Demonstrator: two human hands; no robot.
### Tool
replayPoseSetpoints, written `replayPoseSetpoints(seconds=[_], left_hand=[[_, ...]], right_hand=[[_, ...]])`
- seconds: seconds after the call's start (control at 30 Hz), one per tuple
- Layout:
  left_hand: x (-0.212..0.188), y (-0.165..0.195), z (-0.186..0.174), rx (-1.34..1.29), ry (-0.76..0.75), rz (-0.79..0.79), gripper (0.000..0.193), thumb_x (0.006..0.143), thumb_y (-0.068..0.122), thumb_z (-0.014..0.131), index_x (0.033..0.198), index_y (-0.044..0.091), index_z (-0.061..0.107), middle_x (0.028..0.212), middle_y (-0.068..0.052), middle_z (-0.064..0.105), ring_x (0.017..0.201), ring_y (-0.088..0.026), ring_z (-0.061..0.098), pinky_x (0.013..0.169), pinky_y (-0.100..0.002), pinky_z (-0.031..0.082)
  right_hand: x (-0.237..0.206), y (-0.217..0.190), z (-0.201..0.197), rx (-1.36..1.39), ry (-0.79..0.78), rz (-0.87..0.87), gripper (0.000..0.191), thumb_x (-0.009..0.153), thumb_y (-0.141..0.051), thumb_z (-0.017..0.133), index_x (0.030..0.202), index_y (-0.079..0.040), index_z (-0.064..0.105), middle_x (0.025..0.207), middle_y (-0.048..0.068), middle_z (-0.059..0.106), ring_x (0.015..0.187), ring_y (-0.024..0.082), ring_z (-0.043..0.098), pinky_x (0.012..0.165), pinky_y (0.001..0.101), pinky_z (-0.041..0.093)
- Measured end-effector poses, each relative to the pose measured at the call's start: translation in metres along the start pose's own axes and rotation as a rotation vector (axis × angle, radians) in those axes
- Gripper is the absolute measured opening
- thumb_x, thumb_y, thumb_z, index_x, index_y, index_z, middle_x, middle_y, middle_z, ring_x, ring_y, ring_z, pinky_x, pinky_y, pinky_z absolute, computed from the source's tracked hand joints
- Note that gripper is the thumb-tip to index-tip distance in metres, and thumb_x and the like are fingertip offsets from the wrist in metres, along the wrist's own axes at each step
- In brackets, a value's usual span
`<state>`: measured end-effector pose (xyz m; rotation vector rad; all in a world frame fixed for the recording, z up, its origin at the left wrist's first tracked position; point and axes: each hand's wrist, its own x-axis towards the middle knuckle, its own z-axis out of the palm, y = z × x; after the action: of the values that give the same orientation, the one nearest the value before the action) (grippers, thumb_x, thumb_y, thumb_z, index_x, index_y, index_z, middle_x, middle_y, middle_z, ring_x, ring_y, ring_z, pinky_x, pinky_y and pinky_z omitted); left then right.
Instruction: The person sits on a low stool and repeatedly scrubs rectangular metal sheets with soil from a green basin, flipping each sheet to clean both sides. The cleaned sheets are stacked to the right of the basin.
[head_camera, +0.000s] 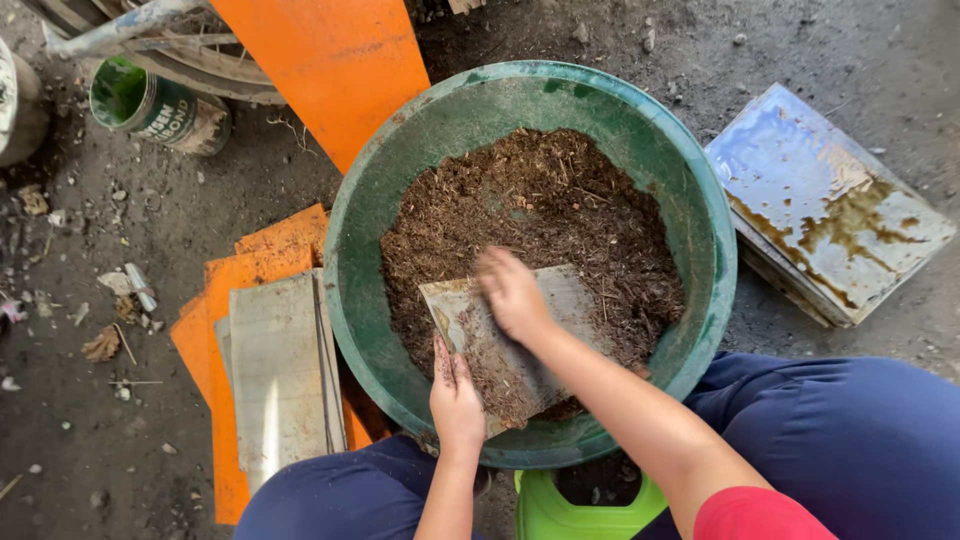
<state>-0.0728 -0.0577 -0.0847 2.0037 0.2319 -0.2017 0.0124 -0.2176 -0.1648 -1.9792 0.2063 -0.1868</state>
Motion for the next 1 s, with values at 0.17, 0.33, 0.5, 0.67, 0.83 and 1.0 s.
replayPoseSetpoints(seconds=[0.17,0.33,0.5,0.67,0.83,1.0], left_hand=[[0.004,0.003,0.002,0.060,-0.011,0.057,0.052,0.105,0.025,0.048,0.154,0.007,0.043,0.152,-0.016,0.055,0.138,-0.026,0.056,0.109,-0.033,0.042],[0.016,0.014,-0.001,0.136,-0.075,-0.043,0.056,0.103,0.032,0.046,0.156,0.013,0.042,0.145,-0.014,0.060,0.131,-0.027,0.062,0.105,-0.034,0.046],[0.023,0.004,0.003,0.060,-0.071,-0.012,0.059,0.104,0.041,0.043,0.155,0.011,0.041,0.151,-0.015,0.053,0.138,-0.029,0.052,0.108,-0.035,0.041],[0.035,-0.020,0.010,-0.140,-0.050,-0.091,0.063,0.103,0.050,0.046,0.149,0.007,0.052,0.146,-0.017,0.063,0.134,-0.029,0.060,0.110,-0.037,0.043],[0.045,-0.032,0.012,-0.426,-0.036,-0.252,0.084,0.097,0.073,0.028,0.158,0.018,0.043,0.155,-0.009,0.048,0.135,-0.019,0.046,0.109,-0.040,0.036],[0.042,-0.027,0.009,-0.420,-0.009,-0.472,0.084,0.108,0.075,0.023,0.171,0.028,0.052,0.129,-0.052,0.016,0.083,-0.041,0.027,0.080,-0.054,0.025]], right_hand=[[0.001,-0.051,-0.003,-0.003,-0.103,-0.475,0.052,0.107,-0.030,0.051,0.150,-0.003,0.053,0.164,0.016,0.040,0.153,0.038,0.033,0.127,0.0530,0.023],[0.027,-0.042,-0.009,-0.130,-0.018,-0.041,0.055,0.108,-0.036,0.052,0.152,-0.003,0.044,0.165,0.015,0.031,0.153,0.036,0.026,0.125,0.0525,0.021],[0.010,-0.053,0.007,-0.028,-0.093,-0.231,0.054,0.107,-0.031,0.049,0.153,-0.004,0.043,0.166,0.012,0.033,0.154,0.033,0.030,0.128,0.0464,0.026],[-0.039,-0.065,-0.004,-0.135,-0.239,-0.351,0.051,0.106,-0.025,0.050,0.153,-0.005,0.046,0.164,0.012,0.038,0.154,0.034,0.028,0.127,0.0480,0.021],[-0.092,-0.051,-0.032,-0.139,-0.337,-0.435,0.052,0.103,-0.023,0.052,0.152,-0.005,0.046,0.163,0.013,0.038,0.154,0.035,0.029,0.126,0.0485,0.022],[-0.098,-0.010,-0.071,-0.332,-0.343,-0.185,0.053,0.103,-0.026,0.052,0.153,-0.012,0.046,0.165,0.011,0.035,0.153,0.032,0.030,0.125,0.0517,0.022]])
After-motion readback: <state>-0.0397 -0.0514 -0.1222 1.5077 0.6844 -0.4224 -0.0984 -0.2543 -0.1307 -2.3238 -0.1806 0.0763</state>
